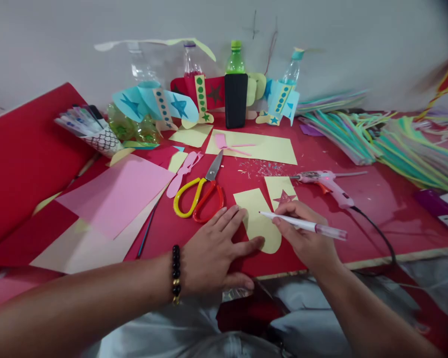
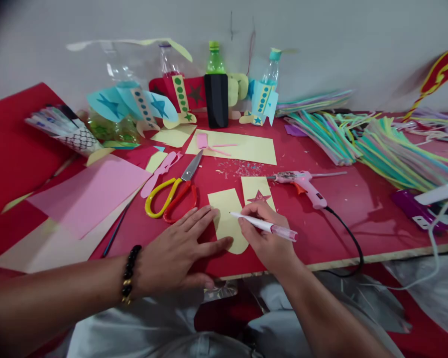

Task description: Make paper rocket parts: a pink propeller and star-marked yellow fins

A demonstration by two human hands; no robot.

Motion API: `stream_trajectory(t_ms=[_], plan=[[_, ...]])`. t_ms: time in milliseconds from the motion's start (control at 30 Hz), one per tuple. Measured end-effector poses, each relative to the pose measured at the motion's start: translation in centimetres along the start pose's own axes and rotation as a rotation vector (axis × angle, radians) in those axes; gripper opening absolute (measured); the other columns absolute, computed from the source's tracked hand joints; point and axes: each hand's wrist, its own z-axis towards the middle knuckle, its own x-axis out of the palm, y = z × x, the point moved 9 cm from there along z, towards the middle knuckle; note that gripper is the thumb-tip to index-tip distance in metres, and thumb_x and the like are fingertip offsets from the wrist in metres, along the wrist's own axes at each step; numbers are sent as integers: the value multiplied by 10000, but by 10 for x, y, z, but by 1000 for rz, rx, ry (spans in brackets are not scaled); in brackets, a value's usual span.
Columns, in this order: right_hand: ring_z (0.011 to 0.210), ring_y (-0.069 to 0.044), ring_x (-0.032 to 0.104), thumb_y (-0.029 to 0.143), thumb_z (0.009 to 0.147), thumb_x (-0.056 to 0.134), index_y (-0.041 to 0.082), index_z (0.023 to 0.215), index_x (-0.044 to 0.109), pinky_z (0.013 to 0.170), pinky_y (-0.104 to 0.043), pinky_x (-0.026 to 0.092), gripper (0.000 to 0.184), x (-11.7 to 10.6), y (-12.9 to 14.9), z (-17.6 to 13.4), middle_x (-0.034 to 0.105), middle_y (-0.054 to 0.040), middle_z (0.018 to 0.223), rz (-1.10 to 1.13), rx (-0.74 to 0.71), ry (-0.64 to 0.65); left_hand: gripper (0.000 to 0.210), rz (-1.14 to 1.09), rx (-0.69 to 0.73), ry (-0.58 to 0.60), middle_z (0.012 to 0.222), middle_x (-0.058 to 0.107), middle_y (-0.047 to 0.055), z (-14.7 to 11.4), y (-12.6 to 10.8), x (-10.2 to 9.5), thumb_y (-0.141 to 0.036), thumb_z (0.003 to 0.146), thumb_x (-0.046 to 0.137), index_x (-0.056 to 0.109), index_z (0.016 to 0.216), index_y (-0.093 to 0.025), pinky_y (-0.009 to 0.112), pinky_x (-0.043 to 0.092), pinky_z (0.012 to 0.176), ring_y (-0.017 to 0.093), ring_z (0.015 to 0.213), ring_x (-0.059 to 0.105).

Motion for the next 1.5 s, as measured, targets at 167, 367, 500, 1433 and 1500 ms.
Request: stream_trajectory(t_ms=[167, 367, 500, 1433, 1500], plan=[[607, -106, 551, 192, 856, 600, 208, 843, 599, 536, -211, 426, 21, 2, 4, -2, 608, 21, 710, -75, -29, 23, 759, -44, 21, 4, 1587, 131, 193, -4, 1, 0, -778, 843, 340, 321, 1485, -372, 586, 158, 1161, 385, 1472, 121], [521, -85, 509, 173, 849, 607, 209, 837, 568, 493, -204, 408, 55, 6, 10, -7, 561, 43, 650, -128, -48, 26, 787, -67, -3, -9, 1604, 75, 177, -5, 0, -2, -780, 805, 435, 365, 1465, -357, 591, 189, 1150, 405, 1466, 125], [592, -103, 575, 177, 845, 620, 204, 861, 581, 555, -215, 446, 49, 4, 17, -8, 610, 21, 701, -219, -108, -8, 797, -56, 0, -12, 1605, 89, 166, -3, 0, -3, -769, 794, 476, 362, 1467, -358, 607, 215, 1136, 411, 1459, 149], [604, -126, 610, 247, 860, 626, 211, 902, 626, 581, -234, 480, 55, 6, 8, -3, 665, 2, 740, -254, -38, 14, 769, -84, 1, -45, 1614, 71, 135, -7, 1, -5, -778, 808, 421, 369, 1458, -370, 576, 188, 1159, 381, 1468, 140], [608, -125, 610, 246, 861, 622, 211, 903, 626, 575, -232, 476, 55, 6, 8, -3, 667, 1, 749, -250, -36, 16, 766, -80, 1, -54, 1615, 90, 122, -6, 1, -6, -776, 804, 434, 385, 1451, -368, 572, 189, 1160, 378, 1464, 153]])
